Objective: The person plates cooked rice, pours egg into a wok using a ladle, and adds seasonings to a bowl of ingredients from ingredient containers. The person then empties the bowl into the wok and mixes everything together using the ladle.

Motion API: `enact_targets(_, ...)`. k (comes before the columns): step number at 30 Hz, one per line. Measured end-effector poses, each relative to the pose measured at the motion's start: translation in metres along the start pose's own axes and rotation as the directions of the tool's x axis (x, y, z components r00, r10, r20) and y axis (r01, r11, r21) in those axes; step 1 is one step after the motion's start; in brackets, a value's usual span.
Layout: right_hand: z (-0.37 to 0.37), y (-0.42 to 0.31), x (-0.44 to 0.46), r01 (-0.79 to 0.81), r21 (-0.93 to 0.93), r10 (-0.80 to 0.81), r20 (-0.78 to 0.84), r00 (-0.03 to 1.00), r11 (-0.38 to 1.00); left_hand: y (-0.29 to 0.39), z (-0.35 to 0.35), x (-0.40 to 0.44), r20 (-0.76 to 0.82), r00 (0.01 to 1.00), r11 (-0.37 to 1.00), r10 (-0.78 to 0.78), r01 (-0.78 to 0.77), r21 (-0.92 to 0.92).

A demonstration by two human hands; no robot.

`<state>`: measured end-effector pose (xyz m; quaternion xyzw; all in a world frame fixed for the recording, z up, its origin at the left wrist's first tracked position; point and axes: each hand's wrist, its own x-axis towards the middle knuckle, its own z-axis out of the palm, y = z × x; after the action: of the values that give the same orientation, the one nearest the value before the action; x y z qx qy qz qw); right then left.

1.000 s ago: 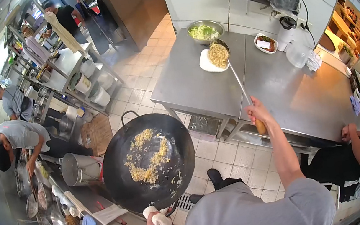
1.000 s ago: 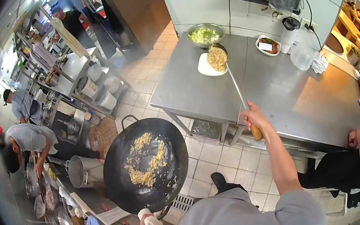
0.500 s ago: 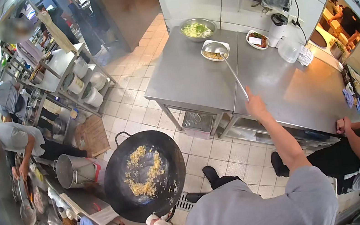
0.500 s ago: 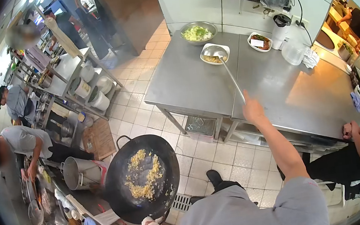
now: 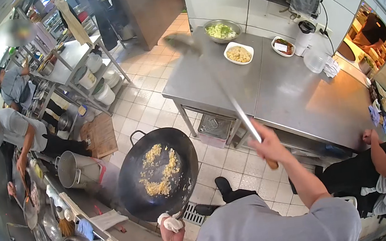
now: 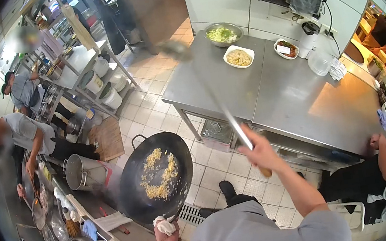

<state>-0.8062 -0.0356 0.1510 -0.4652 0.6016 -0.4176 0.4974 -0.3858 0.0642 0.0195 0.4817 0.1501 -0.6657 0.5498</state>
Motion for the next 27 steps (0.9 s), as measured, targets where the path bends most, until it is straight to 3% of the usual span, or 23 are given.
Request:
enact_targets(3,0.041,0.021,-0.04,-0.135,0.088,0.104,0.291,0.951,0.987,0.01,0.004,-0.016,0.047,0.999,1.0,-0.015,0.014,0.022)
enact_targets(5,0.069,0.032,-0.058,-0.295,0.141,0.187,0.507,0.842,0.945,0.015,0.017,-0.021,0.022,0.999,0.998,-0.027,0.029,-0.063)
enact_targets(6,0.08,0.041,-0.057,-0.304,0.093,0.22,0.498,0.839,0.948,0.025,0.026,-0.015,0.293,0.947,0.959,-0.133,0.198,-0.203)
enact_targets(7,0.096,0.054,-0.056,-0.316,0.041,0.254,0.503,0.826,0.948,0.021,0.041,-0.002,0.209,0.974,0.995,0.09,-0.079,-0.06)
enact_targets(8,0.11,0.065,-0.06,-0.333,-0.02,0.295,0.518,0.803,0.943,0.03,0.051,0.025,0.198,0.974,0.993,0.114,-0.108,-0.041)
enact_targets(10,0.127,0.061,-0.063,-0.379,-0.048,0.346,0.523,0.779,0.924,0.057,0.046,0.088,0.206,0.978,0.998,0.017,-0.002,-0.069)
enact_targets(11,0.127,0.045,-0.062,-0.388,-0.006,0.33,0.539,0.775,0.922,0.061,0.048,0.089,0.169,0.986,0.999,0.009,0.0,-0.051)
enact_targets(12,0.123,0.029,-0.06,-0.389,0.046,0.305,0.538,0.786,0.92,0.055,0.046,0.074,0.187,0.979,0.992,0.077,-0.093,0.082)
enact_targets(14,0.11,0.011,-0.069,-0.387,-0.001,0.332,0.518,0.788,0.922,0.041,0.02,0.03,0.285,0.958,0.998,-0.029,0.014,0.053)
enact_targets(15,0.109,0.009,-0.072,-0.389,-0.013,0.343,0.497,0.797,0.921,0.031,0.054,-0.008,0.059,0.994,0.995,0.095,-0.093,-0.028)
enact_targets(18,0.117,0.001,-0.065,-0.388,-0.015,0.357,0.424,0.832,0.922,0.05,0.023,0.054,0.22,0.973,0.99,0.064,-0.034,-0.136)
enact_targets(19,0.123,-0.001,-0.057,-0.395,-0.014,0.364,0.42,0.832,0.919,0.066,-0.021,0.136,0.389,0.921,0.983,0.013,0.059,-0.173)
enact_targets(22,0.129,0.003,-0.034,-0.345,-0.075,0.345,0.402,0.848,0.936,0.045,0.038,0.057,0.024,0.998,0.997,0.061,-0.06,-0.057)
enact_targets(23,0.131,-0.003,-0.025,-0.326,-0.065,0.321,0.432,0.843,0.943,0.031,-0.006,0.069,0.287,0.958,0.984,-0.014,0.065,-0.168)
enact_targets(24,0.135,0.003,-0.013,-0.274,-0.106,0.293,0.421,0.858,0.956,0.021,-0.001,0.043,0.143,0.987,0.997,0.078,-0.074,-0.029)
enact_targets(25,0.142,0.017,-0.001,-0.234,-0.15,0.276,0.414,0.868,0.961,0.015,-0.002,0.028,0.153,0.984,0.993,0.091,-0.101,0.058)
enact_targets(27,0.156,0.018,0.013,-0.222,-0.226,0.3,0.417,0.858,0.949,-0.006,-0.002,0.0,0.026,0.983,0.955,0.183,-0.184,0.235)
